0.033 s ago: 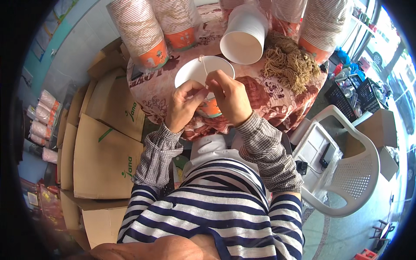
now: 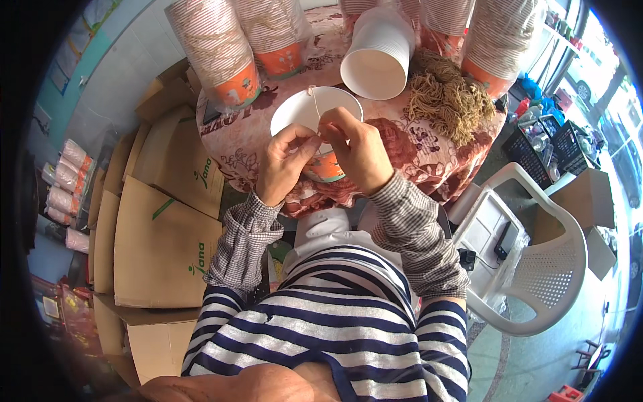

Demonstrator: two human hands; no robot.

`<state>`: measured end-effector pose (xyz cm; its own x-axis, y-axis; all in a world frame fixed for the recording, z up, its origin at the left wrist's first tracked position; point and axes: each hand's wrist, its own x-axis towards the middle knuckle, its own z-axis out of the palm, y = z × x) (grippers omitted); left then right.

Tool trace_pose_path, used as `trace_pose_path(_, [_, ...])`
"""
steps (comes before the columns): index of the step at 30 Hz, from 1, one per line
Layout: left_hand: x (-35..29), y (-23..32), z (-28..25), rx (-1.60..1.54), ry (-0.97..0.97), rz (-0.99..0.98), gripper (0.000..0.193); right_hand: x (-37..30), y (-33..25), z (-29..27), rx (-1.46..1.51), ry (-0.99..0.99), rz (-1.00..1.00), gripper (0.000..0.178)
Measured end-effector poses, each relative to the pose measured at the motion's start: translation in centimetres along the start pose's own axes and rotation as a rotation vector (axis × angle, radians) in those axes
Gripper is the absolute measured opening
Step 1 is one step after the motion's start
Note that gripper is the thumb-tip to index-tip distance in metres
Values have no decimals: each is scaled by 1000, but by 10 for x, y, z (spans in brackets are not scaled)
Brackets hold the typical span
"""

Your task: The recorder is threading and tying cord handles onto decorative paper buckets at a workbench.

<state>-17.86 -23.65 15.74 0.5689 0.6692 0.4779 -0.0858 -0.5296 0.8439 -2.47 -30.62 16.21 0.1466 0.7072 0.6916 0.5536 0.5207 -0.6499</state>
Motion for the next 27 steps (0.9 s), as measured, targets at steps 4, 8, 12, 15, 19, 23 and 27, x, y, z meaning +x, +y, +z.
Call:
trace_pose_path(4, [-1, -4, 1, 4, 86, 58, 8, 1, -4, -13, 120, -156, 15, 23])
trace_pose_path(8, [-2, -5, 7, 161, 128, 233, 9, 1, -14, -11, -142, -87, -146, 25])
trace_pose_path(12, [-4, -4, 12, 279, 155, 299, 10, 8, -12, -17, -410, 64, -295, 29])
trace_pose_path(15, [-10, -13, 12, 455, 132, 426, 11, 15, -1, -31, -505, 180, -260, 30])
trace_pose_path(19, [-17, -18, 8, 729, 49, 631, 14, 11, 10, -43, -508, 238, -199, 24])
trace_pose_path(23, [-16, -22, 1, 852, 115, 515, 14, -5, -7, -50, -134, -147, -106, 16])
trace_pose_path(27, [-14, -21, 11, 905, 98, 481, 12, -27, -11, -36, -134, -277, -104, 16])
